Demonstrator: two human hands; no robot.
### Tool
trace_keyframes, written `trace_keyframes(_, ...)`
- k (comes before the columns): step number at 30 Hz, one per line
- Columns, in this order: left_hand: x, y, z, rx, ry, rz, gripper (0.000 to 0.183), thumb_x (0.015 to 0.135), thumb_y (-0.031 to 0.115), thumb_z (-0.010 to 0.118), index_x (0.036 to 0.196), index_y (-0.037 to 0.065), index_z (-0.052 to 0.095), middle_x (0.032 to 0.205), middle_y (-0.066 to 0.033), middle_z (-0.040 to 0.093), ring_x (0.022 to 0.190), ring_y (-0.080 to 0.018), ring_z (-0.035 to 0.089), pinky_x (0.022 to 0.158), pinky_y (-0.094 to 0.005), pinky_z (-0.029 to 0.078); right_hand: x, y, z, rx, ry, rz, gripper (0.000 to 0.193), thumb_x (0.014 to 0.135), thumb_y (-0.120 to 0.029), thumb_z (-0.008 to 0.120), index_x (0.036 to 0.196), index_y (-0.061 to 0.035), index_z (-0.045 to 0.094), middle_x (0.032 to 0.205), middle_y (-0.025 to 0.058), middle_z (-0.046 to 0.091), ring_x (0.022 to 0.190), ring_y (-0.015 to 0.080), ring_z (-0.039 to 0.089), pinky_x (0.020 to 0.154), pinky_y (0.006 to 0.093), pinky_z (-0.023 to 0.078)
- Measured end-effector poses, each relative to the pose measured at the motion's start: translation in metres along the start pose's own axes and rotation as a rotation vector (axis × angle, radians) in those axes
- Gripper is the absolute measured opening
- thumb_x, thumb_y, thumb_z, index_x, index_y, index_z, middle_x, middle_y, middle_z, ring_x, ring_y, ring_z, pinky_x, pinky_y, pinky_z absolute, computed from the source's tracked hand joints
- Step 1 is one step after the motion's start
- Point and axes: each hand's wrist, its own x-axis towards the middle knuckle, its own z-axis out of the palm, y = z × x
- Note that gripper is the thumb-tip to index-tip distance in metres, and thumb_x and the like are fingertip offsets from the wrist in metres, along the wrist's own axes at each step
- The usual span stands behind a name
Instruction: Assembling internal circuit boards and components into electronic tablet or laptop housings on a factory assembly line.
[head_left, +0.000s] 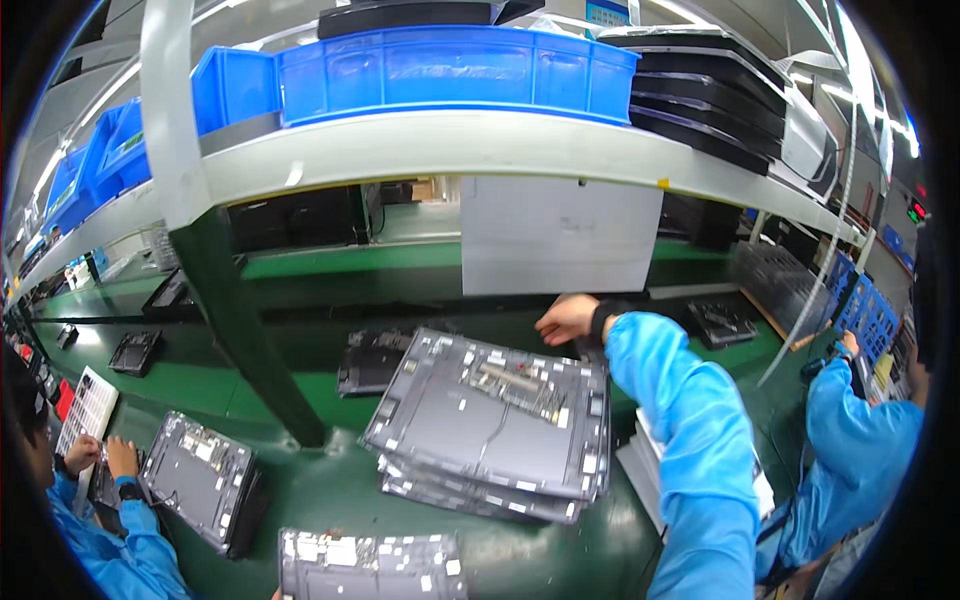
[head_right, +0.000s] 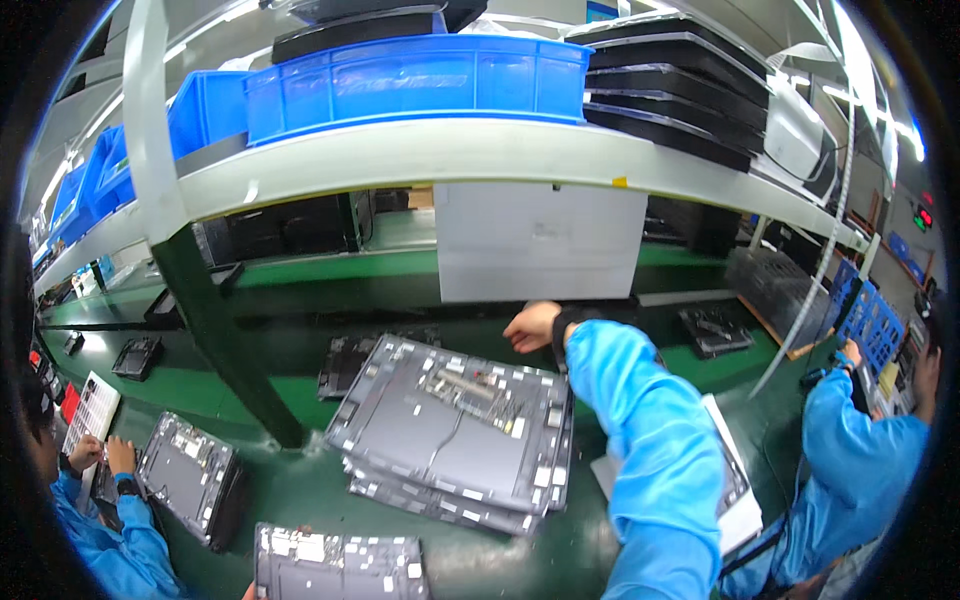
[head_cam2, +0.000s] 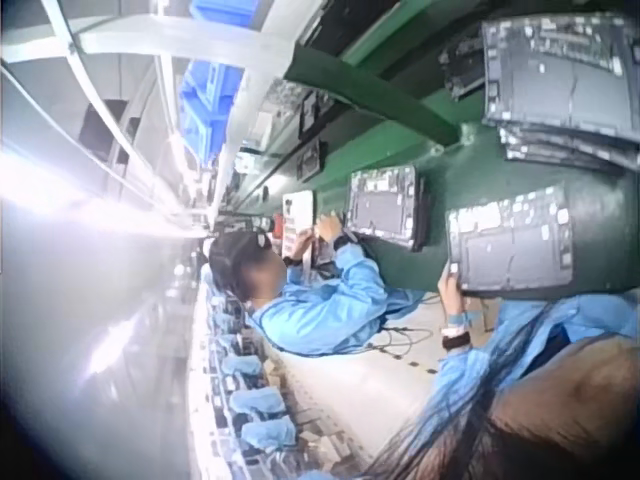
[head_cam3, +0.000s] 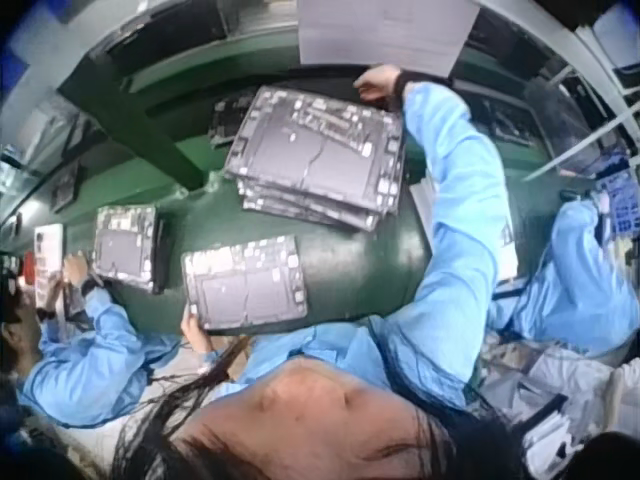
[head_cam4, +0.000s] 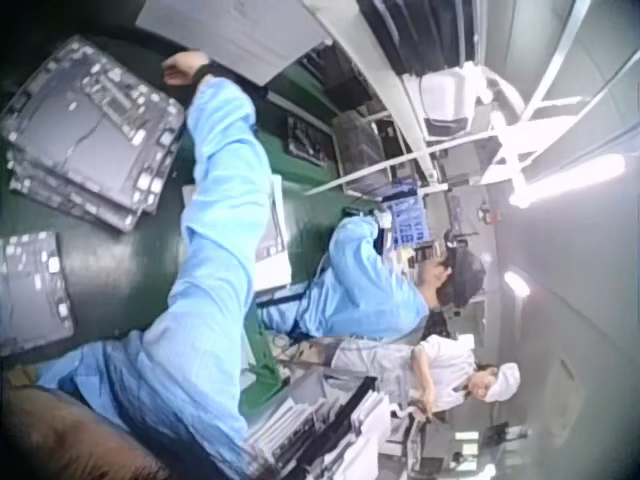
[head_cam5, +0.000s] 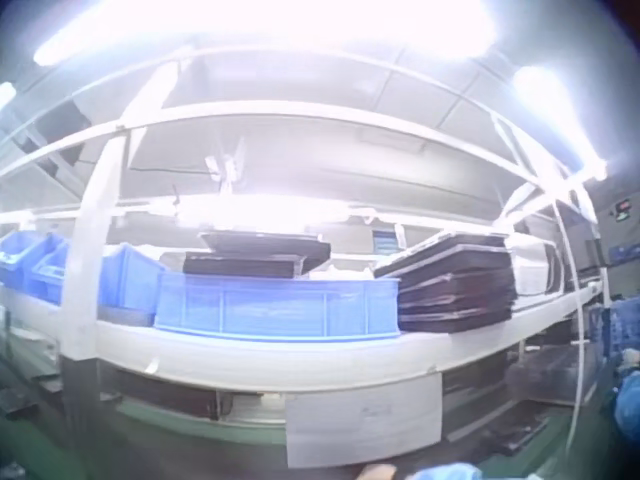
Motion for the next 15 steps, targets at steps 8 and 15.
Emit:
trace_keyframes(8,-0.004,0.003,0.014,0.196,0.163,0.193,0.04,0.083,0.014,0.049,0.117,-0.006,0.055,0.112,-0.0139,0.058,0.101,-0.0226,0.053,0.089,-0.0336,0.042,0.108,0.016,0.066,0.435,0.076,0.464,0.058,0.069,-0.029,0.079,0.106,0.011,0.057,0.1,0.0212,0.062,0.085,0.0271,0.065,0.066,0.0363,0.056)
trace_keyframes(15,-0.023,0.008,0.032,0.19,0.216,0.257,0.039,0.083,0.014,0.048,0.115,-0.006,0.057,0.111,-0.0143,0.059,0.099,-0.0223,0.054,0.088,-0.0332,0.042,0.141,-0.025,0.126,0.904,-0.011,0.316,0.055,0.067,-0.03,0.081,0.097,0.0101,0.059,0.099,0.0173,0.062,0.081,0.0256,0.061,0.07,0.0407,0.052)
